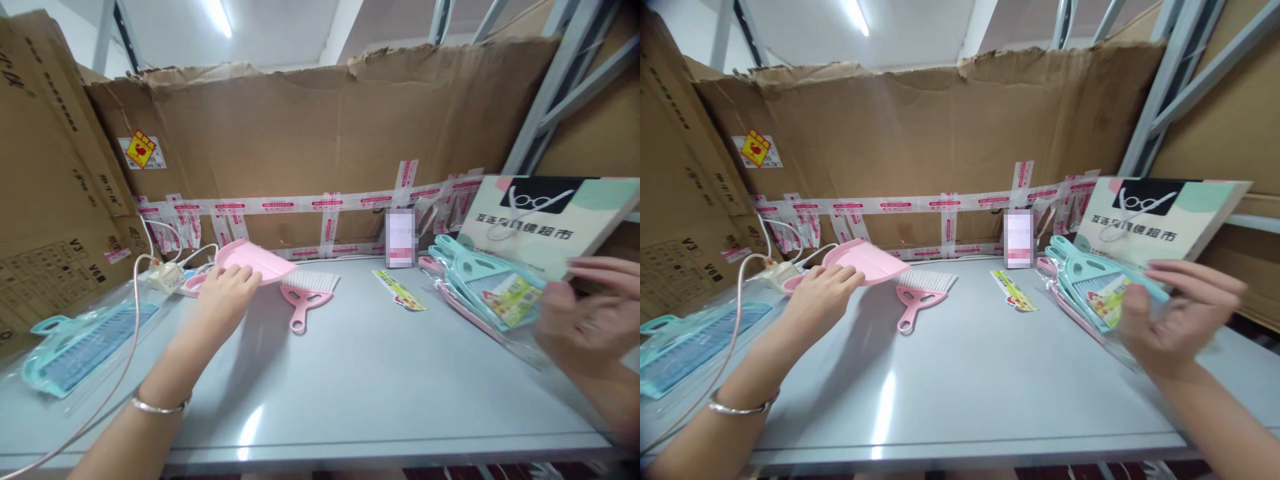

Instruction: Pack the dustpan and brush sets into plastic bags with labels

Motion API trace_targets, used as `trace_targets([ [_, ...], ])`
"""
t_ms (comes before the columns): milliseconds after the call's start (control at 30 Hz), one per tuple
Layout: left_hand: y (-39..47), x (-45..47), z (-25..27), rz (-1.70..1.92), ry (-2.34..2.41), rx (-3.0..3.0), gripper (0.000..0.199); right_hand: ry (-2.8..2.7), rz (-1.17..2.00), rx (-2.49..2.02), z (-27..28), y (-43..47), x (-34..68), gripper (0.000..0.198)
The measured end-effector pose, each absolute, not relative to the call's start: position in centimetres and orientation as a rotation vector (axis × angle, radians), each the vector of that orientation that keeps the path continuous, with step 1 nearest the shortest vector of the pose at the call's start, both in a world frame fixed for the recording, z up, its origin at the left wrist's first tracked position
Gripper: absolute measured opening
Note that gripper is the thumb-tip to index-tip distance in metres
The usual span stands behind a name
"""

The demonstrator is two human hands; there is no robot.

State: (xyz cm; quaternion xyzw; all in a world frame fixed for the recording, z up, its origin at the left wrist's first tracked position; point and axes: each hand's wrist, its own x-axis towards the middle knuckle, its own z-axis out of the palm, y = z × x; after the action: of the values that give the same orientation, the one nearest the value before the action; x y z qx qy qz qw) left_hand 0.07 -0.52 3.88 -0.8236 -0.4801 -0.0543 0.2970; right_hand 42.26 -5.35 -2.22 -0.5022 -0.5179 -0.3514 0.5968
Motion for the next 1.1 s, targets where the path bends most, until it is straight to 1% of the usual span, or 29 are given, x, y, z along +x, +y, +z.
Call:
trace_targets([
  [33, -0.6, 0.0, 4.0, -0.213, -1.11, -2.233, 0.035, -1.311, -0.823, -1.021, -1.2, -5.4, 40.1, 0.016],
  [67, -0.7, 0.0, 4.1, -0.282, -0.943, -2.283, 0.035, -1.455, -0.759, -0.969, -0.1, -5.4, 38.1, 0.01],
  [133, -1.0, 0.3, 4.0, -0.402, -0.65, -2.387, 0.032, -1.685, -0.545, -1.003, 1.8, -5.1, 34.3, 0.009],
  [167, -1.2, 0.5, 4.0, -0.445, -0.531, -2.425, 0.031, -1.749, -0.398, -1.031, 2.4, -4.7, 32.7, 0.012],
  [233, -1.7, 1.0, 3.9, -0.503, -0.346, -2.474, 0.028, -1.84, -0.024, -1.13, 2.9, -3.5, 30.1, 0.029],
  [300, -2.1, 1.4, 3.7, -0.562, -0.239, -2.483, 0.026, -1.841, 0.431, -1.205, 2.4, -2.1, 28.2, 0.048],
  [333, -2.2, 1.5, 3.5, -0.597, -0.215, -2.48, 0.025, -1.804, 0.658, -1.214, 1.9, -1.5, 27.5, 0.053],
  [433, -1.8, 1.5, 2.9, -0.724, -0.199, -2.508, 0.02, -1.594, 1.241, -1.179, 0.2, -0.4, 26.2, 0.055],
  [500, -1.3, 1.6, 2.4, -0.87, -0.289, -2.58, 0.016, -1.478, 1.456, -1.123, -0.7, -0.4, 25.8, 0.05],
  [567, -0.9, 1.9, 2.1, -1.127, -0.57, -2.686, 0.019, -1.409, 1.452, -1.051, -1.2, -0.8, 25.5, 0.043],
  [667, -0.9, 2.5, 1.9, -1.549, -1.278, -2.882, 0.03, -1.365, 1.194, -1.027, -1.3, -1.5, 24.9, 0.031],
  [733, -1.2, 2.8, 2.0, -1.664, -1.686, -3.04, 0.038, -1.381, 1.091, -1.06, -1.3, -1.8, 24.5, 0.029],
  [767, -1.3, 2.9, 2.0, -1.648, -1.812, -3.129, 0.04, -1.395, 1.092, -1.068, -1.2, -1.8, 24.3, 0.028],
  [867, -1.0, 2.6, 2.1, -1.616, -1.907, -3.234, 0.035, -1.385, 1.211, -1.009, -1.0, -1.2, 24.1, 0.03],
  [933, -0.4, 2.1, 2.2, -1.757, -1.908, -3.082, 0.03, -1.426, 1.15, -0.972, -1.1, -0.2, 24.5, 0.032],
  [1000, 0.5, 1.4, 2.3, -2.026, -1.876, -2.752, 0.027, -1.644, 0.883, -1.023, -1.3, 1.1, 25.1, 0.029],
  [1100, 1.6, 0.4, 2.4, -2.376, -1.696, -2.278, 0.023, -2.176, 0.372, -1.114, -2.2, 2.8, 25.4, 0.018],
])
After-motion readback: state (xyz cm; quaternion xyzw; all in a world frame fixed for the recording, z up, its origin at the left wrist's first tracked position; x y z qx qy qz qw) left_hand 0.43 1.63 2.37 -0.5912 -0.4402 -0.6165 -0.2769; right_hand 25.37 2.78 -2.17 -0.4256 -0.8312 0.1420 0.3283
